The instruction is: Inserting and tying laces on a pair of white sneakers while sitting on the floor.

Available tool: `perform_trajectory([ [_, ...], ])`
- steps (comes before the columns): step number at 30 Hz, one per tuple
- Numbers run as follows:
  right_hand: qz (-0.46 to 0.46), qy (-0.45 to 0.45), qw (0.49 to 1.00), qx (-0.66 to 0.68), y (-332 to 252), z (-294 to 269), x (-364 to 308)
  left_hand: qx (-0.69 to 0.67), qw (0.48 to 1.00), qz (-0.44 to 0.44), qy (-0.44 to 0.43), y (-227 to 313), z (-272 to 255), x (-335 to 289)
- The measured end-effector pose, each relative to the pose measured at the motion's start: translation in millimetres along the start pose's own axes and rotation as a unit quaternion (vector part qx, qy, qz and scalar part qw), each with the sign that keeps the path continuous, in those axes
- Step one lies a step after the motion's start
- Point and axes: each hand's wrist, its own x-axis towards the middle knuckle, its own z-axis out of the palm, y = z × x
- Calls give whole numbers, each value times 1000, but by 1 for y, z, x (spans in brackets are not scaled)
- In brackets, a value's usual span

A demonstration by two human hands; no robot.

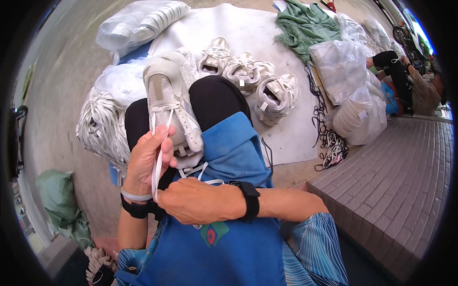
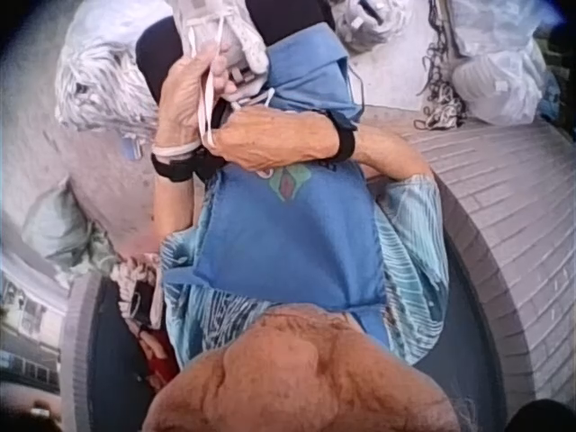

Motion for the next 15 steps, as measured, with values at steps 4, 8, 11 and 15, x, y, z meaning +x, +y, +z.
perform_trajectory([
  [4, 35, 125, 991, -23, 9, -35, -30, 23, 1000, 6, -20, 0, -23, -9],
  [8, 30, 350, 923, -159, 58, -64, -15, 30, 999, 15, -10, 1, -18, -11],
  [11, 22, 372, 898, -234, 76, -70, 5, 58, 997, 36, 18, -1, -9, -12],
  [15, 11, 280, 899, -337, 80, -81, 15, 85, 994, 52, 45, -4, -13, -19],
])
